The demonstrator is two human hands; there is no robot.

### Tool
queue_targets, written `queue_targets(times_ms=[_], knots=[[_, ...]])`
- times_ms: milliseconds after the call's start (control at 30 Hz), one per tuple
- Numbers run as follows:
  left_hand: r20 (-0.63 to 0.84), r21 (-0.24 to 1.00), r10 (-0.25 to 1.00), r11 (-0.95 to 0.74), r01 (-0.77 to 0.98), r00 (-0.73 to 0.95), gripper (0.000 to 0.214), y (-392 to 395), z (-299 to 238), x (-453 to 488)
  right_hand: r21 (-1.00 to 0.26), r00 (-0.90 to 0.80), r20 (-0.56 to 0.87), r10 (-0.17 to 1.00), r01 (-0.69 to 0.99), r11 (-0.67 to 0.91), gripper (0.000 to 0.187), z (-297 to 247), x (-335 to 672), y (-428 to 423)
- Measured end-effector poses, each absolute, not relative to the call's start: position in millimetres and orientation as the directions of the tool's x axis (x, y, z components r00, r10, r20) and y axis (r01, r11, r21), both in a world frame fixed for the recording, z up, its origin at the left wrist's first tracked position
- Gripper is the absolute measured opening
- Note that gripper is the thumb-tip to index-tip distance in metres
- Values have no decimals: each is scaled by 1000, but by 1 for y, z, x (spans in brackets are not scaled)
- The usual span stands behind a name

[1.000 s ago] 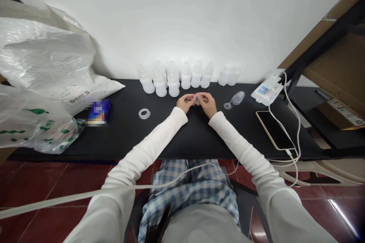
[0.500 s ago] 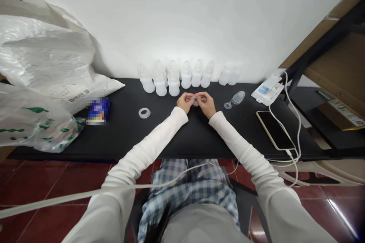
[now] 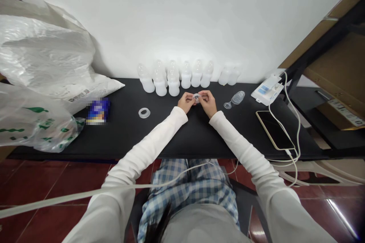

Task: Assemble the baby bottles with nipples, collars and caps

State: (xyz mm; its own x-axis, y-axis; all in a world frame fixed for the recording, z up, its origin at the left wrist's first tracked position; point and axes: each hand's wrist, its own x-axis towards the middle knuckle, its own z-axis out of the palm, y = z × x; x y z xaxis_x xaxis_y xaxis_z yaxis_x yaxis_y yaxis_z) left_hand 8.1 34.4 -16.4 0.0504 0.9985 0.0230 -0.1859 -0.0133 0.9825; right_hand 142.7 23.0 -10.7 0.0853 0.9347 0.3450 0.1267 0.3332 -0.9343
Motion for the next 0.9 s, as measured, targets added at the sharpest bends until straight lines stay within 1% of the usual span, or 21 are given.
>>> queue_targets(times_ms=[133, 233, 400, 500, 600, 667, 767, 833, 900], knots=[[55, 992, 998, -55, -117, -7, 35, 34, -17, 6, -938, 65, 320, 945, 161, 307, 42, -11, 143, 23], [61, 996, 998, -62, -66, -9, 33, 32, -16, 6, -933, 57, 324, 944, 183, 309, 40, -13, 143, 23], [146, 989, 989, -145, 29, -3, 27, 26, -11, 6, -918, 66, 361, 930, 202, 342, 37, -15, 142, 25], [162, 986, 987, -161, 30, -3, 28, 25, -10, 6, -889, 74, 408, 910, 261, 377, 32, -15, 141, 24], [130, 991, 991, -129, -45, 14, 31, 26, -11, 8, -826, 40, 474, 880, 365, 429, 25, -10, 141, 20], [96, 989, 995, -93, -118, 26, 35, 29, -13, 8, -782, -42, 490, 871, 420, 460, 22, -3, 145, 17], [17, 979, 1000, -17, -203, 1, 38, 35, -15, 9, -683, -146, 517, 844, 523, 509, 26, 20, 161, 24], [-40, 969, 999, 32, -243, -27, 38, 39, -17, 9, -565, -114, 590, 800, 650, 509, 26, 43, 182, 40], [-72, 959, 997, 58, -277, -39, 40, 42, -20, 8, -462, -34, 642, 766, 780, 422, 28, 65, 208, 66]])
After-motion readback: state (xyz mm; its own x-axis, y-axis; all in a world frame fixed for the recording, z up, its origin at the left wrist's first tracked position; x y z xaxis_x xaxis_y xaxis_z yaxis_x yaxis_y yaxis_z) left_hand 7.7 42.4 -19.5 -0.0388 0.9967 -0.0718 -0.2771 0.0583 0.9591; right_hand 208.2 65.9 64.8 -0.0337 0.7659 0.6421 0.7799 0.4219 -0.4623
